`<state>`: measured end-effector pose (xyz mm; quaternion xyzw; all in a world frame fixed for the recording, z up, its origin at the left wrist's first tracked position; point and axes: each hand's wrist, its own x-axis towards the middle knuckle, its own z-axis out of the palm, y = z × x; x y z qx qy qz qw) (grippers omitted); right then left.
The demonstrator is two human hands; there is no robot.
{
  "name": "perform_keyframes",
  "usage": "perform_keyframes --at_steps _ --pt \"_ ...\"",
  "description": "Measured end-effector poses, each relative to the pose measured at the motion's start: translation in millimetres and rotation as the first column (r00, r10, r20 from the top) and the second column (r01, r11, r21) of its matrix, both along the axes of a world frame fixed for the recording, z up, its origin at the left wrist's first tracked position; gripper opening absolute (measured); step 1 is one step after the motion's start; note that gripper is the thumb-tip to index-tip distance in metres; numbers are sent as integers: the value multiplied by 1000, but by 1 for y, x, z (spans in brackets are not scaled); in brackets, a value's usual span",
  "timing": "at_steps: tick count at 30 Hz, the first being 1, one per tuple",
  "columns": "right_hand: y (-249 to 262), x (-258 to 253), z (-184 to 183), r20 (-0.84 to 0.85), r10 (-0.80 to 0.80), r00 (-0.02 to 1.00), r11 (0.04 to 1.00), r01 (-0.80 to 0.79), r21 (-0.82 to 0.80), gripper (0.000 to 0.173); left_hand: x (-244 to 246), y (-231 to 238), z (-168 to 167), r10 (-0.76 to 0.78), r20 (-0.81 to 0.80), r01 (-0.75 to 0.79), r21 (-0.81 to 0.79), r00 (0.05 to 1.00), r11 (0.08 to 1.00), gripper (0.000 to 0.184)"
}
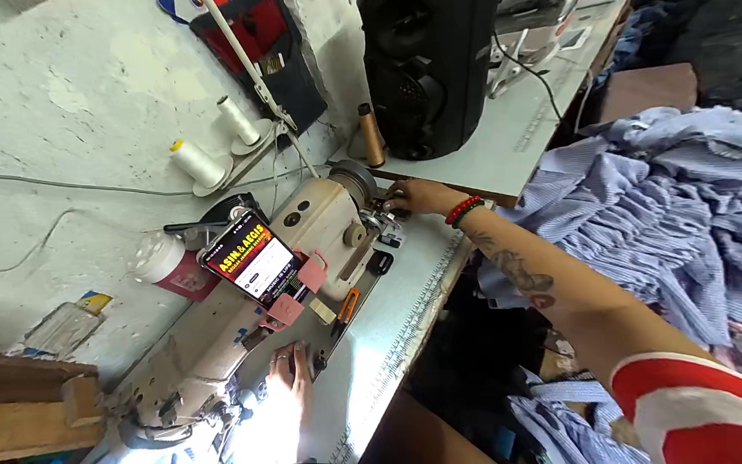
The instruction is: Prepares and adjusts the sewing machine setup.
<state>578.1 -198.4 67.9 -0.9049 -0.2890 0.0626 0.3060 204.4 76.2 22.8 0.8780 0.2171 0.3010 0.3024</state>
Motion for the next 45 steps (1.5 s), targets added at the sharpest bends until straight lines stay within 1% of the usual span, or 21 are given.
perform_keyframes --at_steps 3,5,8,12,14,16,17,20,21,23,25,26,31,32,35,36,37,39,41,43,45 --pt "-6 -6 -10 30 -81 996 996 82 -39 29 0 -1 1 0 -5 0 -23 1000 1000 31" --pt "-6 -14 -19 46 -137 989 991 137 -1 22 0 -2 2 9 -5 -9 -44 1000 999 31" --pt "-4 -17 -28 15 -236 972 968 234 90 26 -1 -2 7 7 1 -7 -66 1000 998 31" --pt "0 -17 -24 -78 -303 950 944 310 113 33 -13 -2 14 20 54 -13 -118 998 993 27" --pt "-9 -42 -5 -113 -305 946 916 324 236 35 -26 -7 24 -1 105 3 -18 994 1000 28" --pt "-16 -103 15 -125 -213 969 878 246 411 31 -37 -22 41 -80 167 91 -60 983 994 28" --pt "-15 -147 23 -124 -121 985 859 167 484 25 -40 -36 47 -154 222 199 -195 963 961 28" --pt "17 -256 16 -233 238 943 769 -37 638 18 -45 -76 48 -301 363 467 -576 882 671 40" --pt "31 -281 9 -259 325 910 730 -68 680 17 -44 -87 45 -282 408 492 -635 869 596 41" --pt "53 -314 -3 -288 426 858 653 -71 754 18 -45 -99 38 -131 488 484 -724 863 492 26" --pt "62 -326 -10 -290 467 835 626 -80 776 19 -50 -98 33 -27 517 470 -755 856 458 16" --pt "61 -327 -12 -280 489 826 621 -104 777 21 -55 -93 32 -27 524 471 -740 851 480 15" --pt "31 -305 7 -205 464 862 566 -111 817 27 -77 -65 30 -203 427 419 -507 881 753 20" --pt "23 -299 9 -181 429 885 595 -127 793 26 -78 -62 30 -211 385 389 -476 898 789 21" --pt "9 -285 6 -1 190 982 813 -157 561 27 -79 -58 30 -200 239 282 -387 950 878 23" --pt "10 -285 3 40 146 988 843 -145 518 30 -78 -58 31 -203 200 265 -355 958 897 25" --pt "13 -288 1 25 160 987 851 -151 503 33 -78 -59 32 -212 165 257 -332 963 908 28" --pt "30 -301 -3 -135 335 932 806 -209 554 41 -75 -65 34 -237 118 263 -318 964 911 30" --pt "53 -314 -9 -293 543 787 750 -298 591 49 -73 -70 35 -248 101 267 -303 963 915 23" --pt "70 -322 -14 -346 569 746 750 -299 590 39 -74 -70 37 -243 98 261 -282 965 923 19" --pt "79 -323 -19 -317 509 801 766 -253 590 22 -75 -67 40 -235 104 255 -299 967 920 19"
